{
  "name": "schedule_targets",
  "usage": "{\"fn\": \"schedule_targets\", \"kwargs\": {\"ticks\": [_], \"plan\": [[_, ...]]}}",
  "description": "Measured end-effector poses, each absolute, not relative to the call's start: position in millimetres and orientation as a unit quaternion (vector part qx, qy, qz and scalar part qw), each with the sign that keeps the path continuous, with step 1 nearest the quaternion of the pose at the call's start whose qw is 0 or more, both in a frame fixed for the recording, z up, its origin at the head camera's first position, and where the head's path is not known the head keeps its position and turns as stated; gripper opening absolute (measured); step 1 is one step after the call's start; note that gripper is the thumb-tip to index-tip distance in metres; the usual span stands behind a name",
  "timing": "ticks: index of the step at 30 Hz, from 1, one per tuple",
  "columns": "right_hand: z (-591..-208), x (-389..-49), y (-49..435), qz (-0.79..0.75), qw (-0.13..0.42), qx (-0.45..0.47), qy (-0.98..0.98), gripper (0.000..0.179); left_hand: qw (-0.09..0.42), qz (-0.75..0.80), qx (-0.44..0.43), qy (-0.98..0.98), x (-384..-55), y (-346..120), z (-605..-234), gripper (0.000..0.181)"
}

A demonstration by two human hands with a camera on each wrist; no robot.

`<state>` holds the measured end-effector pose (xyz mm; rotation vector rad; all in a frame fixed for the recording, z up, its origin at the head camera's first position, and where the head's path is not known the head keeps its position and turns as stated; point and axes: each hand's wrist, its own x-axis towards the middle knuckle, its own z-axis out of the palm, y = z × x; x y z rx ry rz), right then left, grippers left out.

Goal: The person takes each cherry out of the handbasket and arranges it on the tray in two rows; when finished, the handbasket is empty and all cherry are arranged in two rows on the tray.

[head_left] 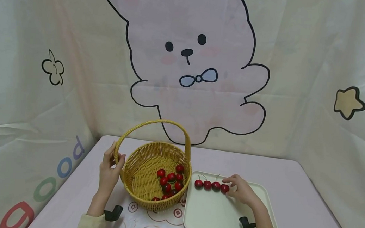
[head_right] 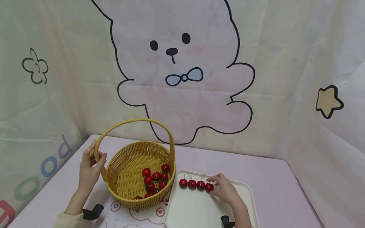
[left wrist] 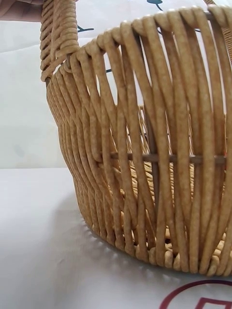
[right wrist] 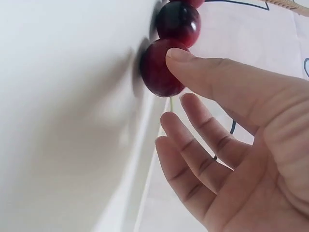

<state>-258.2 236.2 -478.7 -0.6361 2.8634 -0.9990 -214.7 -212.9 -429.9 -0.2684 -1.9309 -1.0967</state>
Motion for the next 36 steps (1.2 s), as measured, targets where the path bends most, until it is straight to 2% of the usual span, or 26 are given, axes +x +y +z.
{"fn": "schedule_targets", "kwargs": {"ticks": [6,13,20,28,36], "plan": [[-474,-257,232,-0.336,0.009,-0.207,0.919,0.039,0.438,-0.44,-0.113,-0.776,-213,-214,-429,0.059],[-467,-253,219,-0.325,-0.049,-0.245,0.912,0.032,0.435,-0.447,-0.111,-0.774,-212,-215,-433,0.06],[-456,-246,197,-0.355,-0.082,-0.281,0.888,0.03,0.433,-0.45,-0.109,-0.773,-212,-215,-432,0.059],[-452,-242,161,-0.37,-0.079,-0.303,0.874,0.031,0.442,-0.447,-0.119,-0.769,-215,-213,-431,0.059],[-449,-241,129,-0.382,-0.059,-0.319,0.865,0.03,0.429,-0.458,-0.113,-0.77,-216,-214,-432,0.059]]}}
